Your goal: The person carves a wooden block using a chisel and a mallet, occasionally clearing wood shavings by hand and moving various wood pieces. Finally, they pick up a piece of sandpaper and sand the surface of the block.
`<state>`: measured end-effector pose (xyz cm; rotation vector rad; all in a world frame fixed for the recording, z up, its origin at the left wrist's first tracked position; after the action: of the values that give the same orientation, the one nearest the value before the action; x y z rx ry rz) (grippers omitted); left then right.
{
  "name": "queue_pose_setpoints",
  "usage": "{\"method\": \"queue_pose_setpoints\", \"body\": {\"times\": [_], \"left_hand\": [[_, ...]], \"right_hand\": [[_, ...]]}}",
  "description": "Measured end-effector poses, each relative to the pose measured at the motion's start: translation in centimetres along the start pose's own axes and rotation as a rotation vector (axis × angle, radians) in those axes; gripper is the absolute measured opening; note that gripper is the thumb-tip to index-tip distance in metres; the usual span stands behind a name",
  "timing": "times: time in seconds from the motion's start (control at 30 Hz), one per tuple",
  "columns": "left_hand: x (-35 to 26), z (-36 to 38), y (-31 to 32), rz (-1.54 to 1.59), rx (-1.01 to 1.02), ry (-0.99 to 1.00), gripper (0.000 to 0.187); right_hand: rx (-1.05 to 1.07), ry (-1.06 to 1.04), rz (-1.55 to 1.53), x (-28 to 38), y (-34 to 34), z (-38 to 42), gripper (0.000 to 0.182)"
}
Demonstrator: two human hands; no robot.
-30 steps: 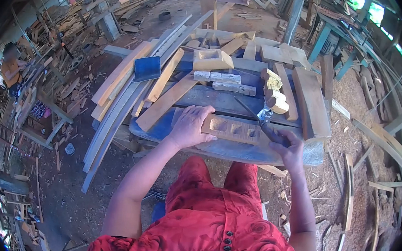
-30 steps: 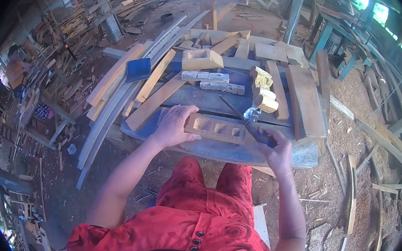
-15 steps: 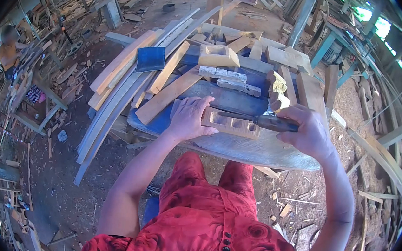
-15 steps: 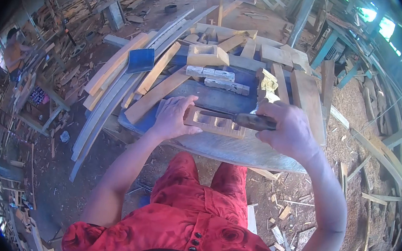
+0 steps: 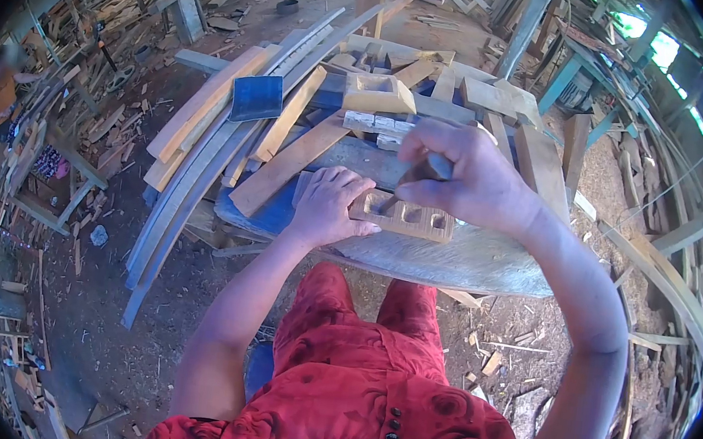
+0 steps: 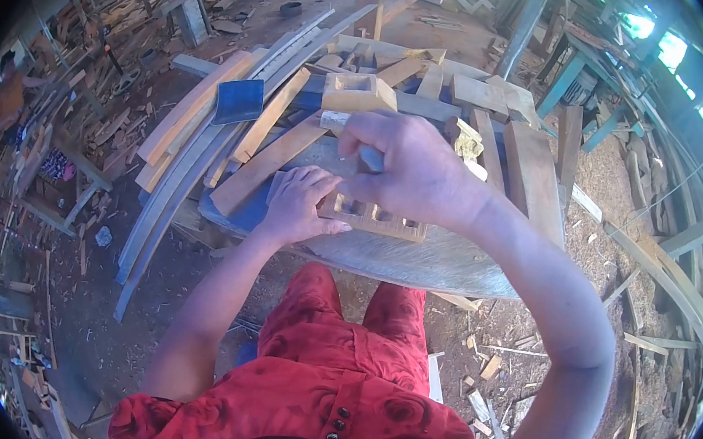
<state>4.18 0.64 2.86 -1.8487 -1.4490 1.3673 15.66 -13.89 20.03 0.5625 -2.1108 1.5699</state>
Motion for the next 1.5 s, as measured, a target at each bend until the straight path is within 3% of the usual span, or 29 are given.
{"method": "queue_pose_setpoints", "body": {"times": [0.03,0.17,0.23,0.47,0.6,0.67,0.77,0.83,0.87,0.93,0.97,1.2,1.27,1.5], "left_hand": [[-0.1,0.0,-0.1,0.005,-0.003,-0.005,0.066],[-0.1,0.1,-0.2,-0.007,-0.006,-0.015,0.067],[0.1,0.1,-0.1,0.005,-0.009,-0.014,0.068],[0.4,0.2,0.0,0.004,0.01,-0.011,0.067],[0.1,0.2,-0.4,-0.012,0.008,-0.025,0.066],[0.2,0.5,-0.2,-0.02,-0.103,0.001,0.073],[0.4,0.5,-0.5,0.011,-0.072,0.013,0.072],[0.6,0.3,-0.1,0.03,-0.02,0.021,0.071],[0.7,0.3,0.1,0.03,-0.044,0.031,0.069],[0.6,0.3,0.1,0.031,-0.07,0.041,0.068],[0.7,0.3,0.1,0.028,-0.067,0.041,0.067],[0.6,0.3,0.2,0.034,-0.043,0.014,0.065],[0.7,0.3,0.1,0.034,-0.047,0.011,0.065],[0.5,0.2,0.0,0.011,-0.02,-0.007,0.067]], "right_hand": [[0.019,0.054,-0.127,0.0,0.3,-0.3,0.019],[0.094,0.039,-0.1,0.3,0.7,-1.1,0.022],[0.021,0.013,0.162,0.7,0.4,-1.3,0.02],[0.002,0.079,0.244,2.4,0.8,-4.0,0.018],[-0.017,-0.122,0.26,2.7,1.9,-3.8,0.021],[-0.04,-0.204,0.247,3.0,2.4,-3.0,0.022],[-0.067,-0.17,0.231,2.4,2.3,-2.0,0.021],[-0.242,-0.023,0.217,1.3,1.7,-1.6,0.016],[-0.243,-0.018,0.221,1.2,1.2,-1.4,0.016],[-0.14,0.214,-0.04,1.2,0.2,-1.1,0.015],[-0.128,0.123,0.1,1.5,-0.1,-1.0,0.013],[-0.152,0.038,0.15,1.6,0.6,-2.2,0.017],[-0.187,-0.097,0.265,1.8,1.2,-2.5,0.017],[-0.03,-0.097,0.287,2.8,1.6,-4.1,0.019]]}}
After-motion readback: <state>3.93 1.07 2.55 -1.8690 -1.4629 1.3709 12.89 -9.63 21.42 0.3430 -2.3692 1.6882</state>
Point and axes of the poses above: each hand's wrist, its own z-axis away from the middle knuckle, its own y-axis out of the palm, x = y × z, the point moved 2 cm from there along -z, towards the middle knuckle, and after that the axes turned 5 degrees about z, right-handed, at the moved point
